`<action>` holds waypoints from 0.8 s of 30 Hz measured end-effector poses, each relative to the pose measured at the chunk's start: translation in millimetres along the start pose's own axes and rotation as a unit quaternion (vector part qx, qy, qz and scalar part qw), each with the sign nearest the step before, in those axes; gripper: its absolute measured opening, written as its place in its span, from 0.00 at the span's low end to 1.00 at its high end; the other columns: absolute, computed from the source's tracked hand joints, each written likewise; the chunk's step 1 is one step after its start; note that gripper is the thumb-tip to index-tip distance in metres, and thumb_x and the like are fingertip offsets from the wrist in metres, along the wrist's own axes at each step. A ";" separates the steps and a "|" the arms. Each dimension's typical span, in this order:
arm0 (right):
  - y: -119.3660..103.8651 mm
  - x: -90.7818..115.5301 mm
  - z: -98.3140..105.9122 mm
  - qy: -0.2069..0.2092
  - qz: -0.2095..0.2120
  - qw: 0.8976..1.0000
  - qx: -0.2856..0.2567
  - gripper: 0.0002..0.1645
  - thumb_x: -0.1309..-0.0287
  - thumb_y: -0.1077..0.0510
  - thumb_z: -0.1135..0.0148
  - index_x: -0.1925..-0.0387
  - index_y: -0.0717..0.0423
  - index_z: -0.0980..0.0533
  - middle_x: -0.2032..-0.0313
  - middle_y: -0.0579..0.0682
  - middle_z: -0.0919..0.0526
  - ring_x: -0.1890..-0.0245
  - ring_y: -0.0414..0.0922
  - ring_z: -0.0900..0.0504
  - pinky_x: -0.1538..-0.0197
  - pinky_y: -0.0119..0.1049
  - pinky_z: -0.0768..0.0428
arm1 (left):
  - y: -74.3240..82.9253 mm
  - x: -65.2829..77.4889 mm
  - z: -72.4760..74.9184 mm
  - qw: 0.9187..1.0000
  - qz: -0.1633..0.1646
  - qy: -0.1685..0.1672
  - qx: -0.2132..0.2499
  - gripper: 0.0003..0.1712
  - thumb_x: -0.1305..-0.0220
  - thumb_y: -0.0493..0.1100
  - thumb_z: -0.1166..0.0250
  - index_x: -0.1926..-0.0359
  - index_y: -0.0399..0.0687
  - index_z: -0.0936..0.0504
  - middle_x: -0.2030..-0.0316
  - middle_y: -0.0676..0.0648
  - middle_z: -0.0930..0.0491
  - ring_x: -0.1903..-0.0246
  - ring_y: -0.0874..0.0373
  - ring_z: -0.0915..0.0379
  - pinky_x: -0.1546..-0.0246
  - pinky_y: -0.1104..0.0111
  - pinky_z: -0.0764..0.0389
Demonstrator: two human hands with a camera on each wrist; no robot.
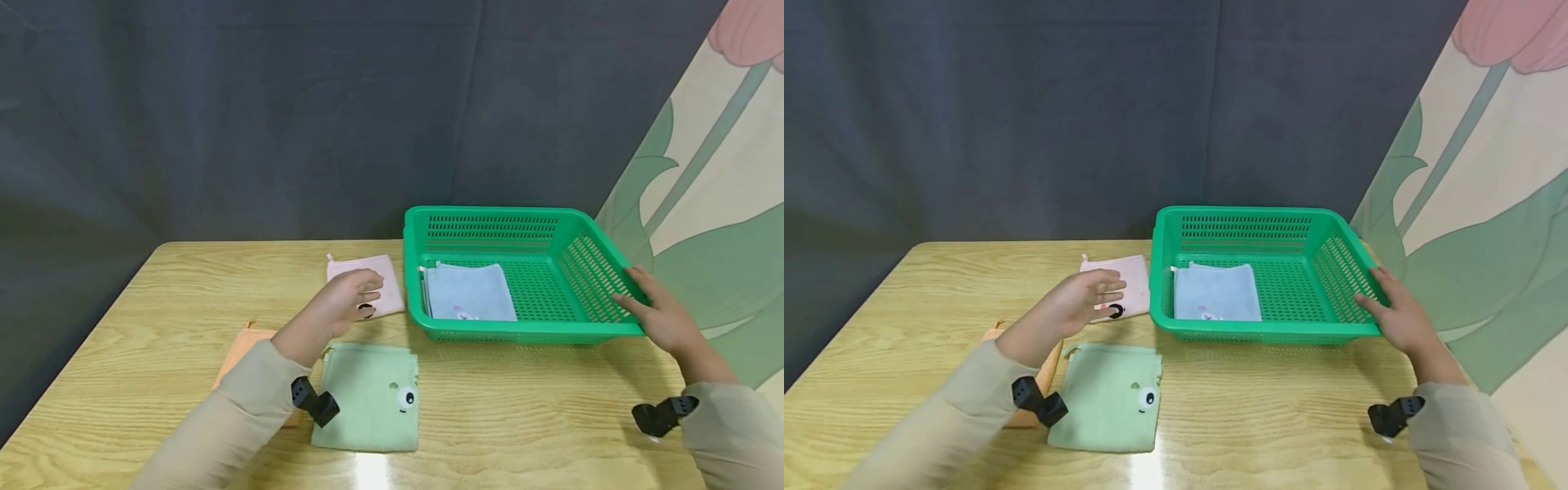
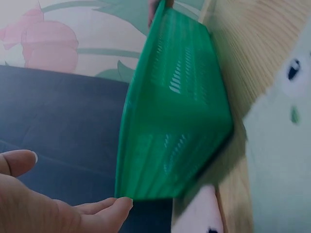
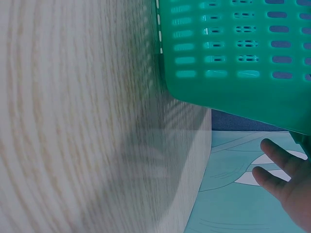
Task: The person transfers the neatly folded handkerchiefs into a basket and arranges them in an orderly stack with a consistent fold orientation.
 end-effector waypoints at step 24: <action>-0.3 0.5 1.7 -0.001 -0.004 1.000 0.008 0.36 0.36 0.50 0.63 0.36 0.62 0.64 0.38 0.64 0.70 0.42 0.67 0.70 0.53 0.68 0.64 | -26.9 36.3 112.4 0.974 0.059 0.050 -0.215 0.29 0.39 0.45 0.55 0.42 0.29 0.45 0.40 0.33 0.51 0.43 0.37 0.54 0.47 0.49 0.47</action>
Point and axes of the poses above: each hand's wrist, its own x-axis away from the middle knuckle, its own z-axis out of the back of the hand, y = z × x, the point moved 6 cm from there along -x, towards the middle knuckle
